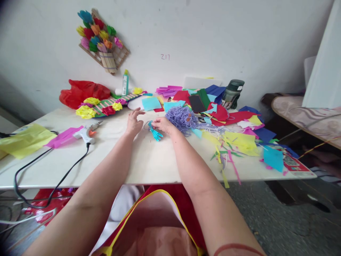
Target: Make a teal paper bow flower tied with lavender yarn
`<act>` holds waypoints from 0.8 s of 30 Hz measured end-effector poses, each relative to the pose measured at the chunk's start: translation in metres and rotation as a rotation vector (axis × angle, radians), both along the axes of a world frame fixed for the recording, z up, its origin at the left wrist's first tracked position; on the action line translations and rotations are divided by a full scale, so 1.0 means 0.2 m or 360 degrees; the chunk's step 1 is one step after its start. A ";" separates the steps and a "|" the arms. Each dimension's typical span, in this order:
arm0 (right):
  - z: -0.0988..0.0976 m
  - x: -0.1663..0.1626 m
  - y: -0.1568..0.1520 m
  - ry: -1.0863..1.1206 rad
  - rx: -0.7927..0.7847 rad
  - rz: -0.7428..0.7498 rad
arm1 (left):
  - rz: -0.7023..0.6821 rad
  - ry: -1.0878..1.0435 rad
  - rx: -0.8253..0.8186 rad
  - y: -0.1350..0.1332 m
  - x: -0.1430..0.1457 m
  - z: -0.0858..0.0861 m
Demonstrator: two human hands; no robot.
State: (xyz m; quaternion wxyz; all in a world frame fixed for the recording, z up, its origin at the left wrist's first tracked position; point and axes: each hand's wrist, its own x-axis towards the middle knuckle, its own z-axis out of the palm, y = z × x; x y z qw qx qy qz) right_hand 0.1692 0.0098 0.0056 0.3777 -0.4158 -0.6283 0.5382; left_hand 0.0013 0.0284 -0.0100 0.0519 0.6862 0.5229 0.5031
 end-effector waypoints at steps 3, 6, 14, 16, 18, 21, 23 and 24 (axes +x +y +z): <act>0.00 0.00 0.00 0.0050 -0.0036 -0.0041 | 0.0093 -0.0069 0.0103 -0.04 0.01 0.04; -0.01 0.00 0.01 0.0092 -0.0062 -0.0078 | 0.0035 -0.0076 0.0066 -0.08 0.03 0.07; -0.01 0.01 0.02 0.0122 0.0035 -0.0139 | -0.0252 0.0309 -0.0135 -0.08 0.06 0.05; -0.02 0.02 0.03 0.0142 0.0054 -0.0120 | -0.0254 0.0327 -0.0152 -0.07 0.06 0.05; -0.02 0.02 0.03 0.0159 0.0085 -0.0101 | -0.0266 0.0333 -0.0173 -0.07 0.06 0.04; -0.02 0.01 0.03 0.0170 0.0127 -0.0095 | -0.0283 0.0346 -0.0199 -0.07 0.07 0.04; -0.01 0.01 0.03 0.0170 0.0138 -0.0104 | -0.0281 0.0356 -0.0213 -0.06 0.07 0.04; -0.01 0.01 0.03 0.0169 0.0143 -0.0108 | -0.0279 0.0356 -0.0221 -0.06 0.07 0.04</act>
